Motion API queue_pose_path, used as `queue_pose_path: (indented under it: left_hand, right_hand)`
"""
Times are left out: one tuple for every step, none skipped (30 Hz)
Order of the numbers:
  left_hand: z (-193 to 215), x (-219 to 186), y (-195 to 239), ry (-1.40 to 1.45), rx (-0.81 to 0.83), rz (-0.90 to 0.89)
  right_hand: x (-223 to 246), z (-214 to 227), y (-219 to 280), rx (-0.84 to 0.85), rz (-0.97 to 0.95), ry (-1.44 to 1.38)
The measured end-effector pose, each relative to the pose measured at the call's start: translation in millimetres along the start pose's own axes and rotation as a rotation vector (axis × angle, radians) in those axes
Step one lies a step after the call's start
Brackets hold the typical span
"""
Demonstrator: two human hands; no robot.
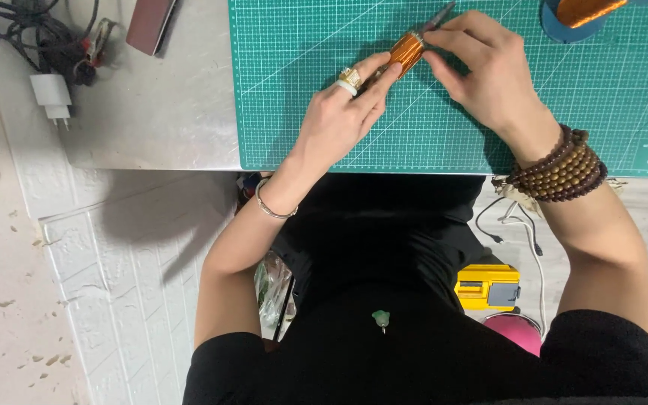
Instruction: Winding copper wire onto a motor rotor by hand on a workbench
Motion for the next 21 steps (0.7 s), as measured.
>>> queue_pose_path:
  left_hand:
    - [1.1, -0.3, -0.9, 0.000, 0.001, 0.001]
    - [2.3, -0.7, -1.9, 0.000, 0.002, 0.002]
    - [2.1, -0.8, -1.8, 0.001, 0.004, 0.004]
    - [2.5, -1.1, -1.8, -0.010, -0.001, 0.003]
    - [3.1, -1.2, -2.1, -0.022, -0.006, 0.003]
    - [2.7, -0.8, -2.1, -0.020, -0.004, 0.006]
    - [3.3, -1.1, -2.5, -0.018, -0.012, 0.002]
    - [4.2, -1.6, -2.9, -0.016, -0.021, -0.003]
    - [4.1, -1.5, -2.9, -0.017, -0.022, -0.003]
    - [4.2, -1.5, -3.0, -0.018, -0.020, 0.000]
    - [4.4, -1.4, -3.9, -0.020, -0.020, 0.001]
    - [5.2, -2.9, -2.1, -0.024, -0.025, -0.002]
    - [3.1, -1.4, -3.0, 0.018, -0.003, 0.013]
    - [1.7, -0.2, -4.2, 0.060, 0.020, 0.028]
    - [1.6, -0.7, -3.8, 0.049, 0.005, 0.016]
    - [-0.5, 0.5, -3.3, 0.067, 0.013, 0.027]
    - [-3.0, 1.5, -2.0, 0.085, 0.022, 0.040]
    - [1.7, 0.1, -4.6, 0.075, 0.008, 0.029]
    - [4.3, -0.8, -5.5, 0.079, 0.013, 0.040]
    - [6.5, -1.5, -6.2, 0.083, 0.019, 0.050]
    - [10.0, -3.8, -9.2, 0.079, 0.012, 0.045]
  right_hand:
    - [0.1, 0.3, 0.7, -0.006, 0.015, 0.012]
    - [0.3, 0.7, 1.3, -0.012, 0.031, 0.024]
    - [0.6, 0.0, 1.2, -0.011, 0.029, 0.022]
    - [1.3, -0.1, 1.0, -0.017, 0.029, 0.016]
    - [1.8, -0.1, 0.4, -0.022, 0.030, 0.010]
    - [1.3, -1.0, 0.5, -0.020, 0.027, 0.008]
    - [0.9, -1.4, 0.5, -0.020, 0.025, 0.001]
    - [0.8, -1.7, 0.4, -0.020, 0.023, -0.005]
    - [1.7, -2.2, -0.1, -0.021, 0.025, -0.005]
    - [-1.1, -4.9, -0.5, 0.008, -0.021, -0.033]
    - [-3.8, -7.2, -1.4, 0.036, -0.064, -0.060]
    - [-1.2, -8.3, -1.4, 0.034, -0.058, -0.057]
    - [-2.3, -10.3, -3.8, 0.054, -0.073, -0.071]
    - [-2.9, -11.7, -6.7, 0.073, -0.088, -0.084]
    - [-1.0, -12.2, -7.2, 0.066, -0.070, -0.073]
    - [-3.0, -16.3, -6.8, 0.096, -0.106, -0.101]
    - [-4.9, -20.9, -5.6, 0.127, -0.143, -0.130]
    - [-1.6, -18.7, -8.4, 0.121, -0.126, -0.120]
    - [-1.2, -19.2, -8.6, 0.136, -0.164, -0.157]
    - [-1.1, -20.2, -8.3, 0.152, -0.202, -0.194]
    - [0.2, -21.9, -7.8, 0.149, -0.195, -0.189]
Point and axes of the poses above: each hand's wrist, its own y-axis away from the middle knuckle, its own z-axis out of the back of the hand, x = y × z, the point moved 9 cm from there along -y, towards the middle knuckle, and after that the axes turned 6 degrees about -x, right-handed, at the moved point
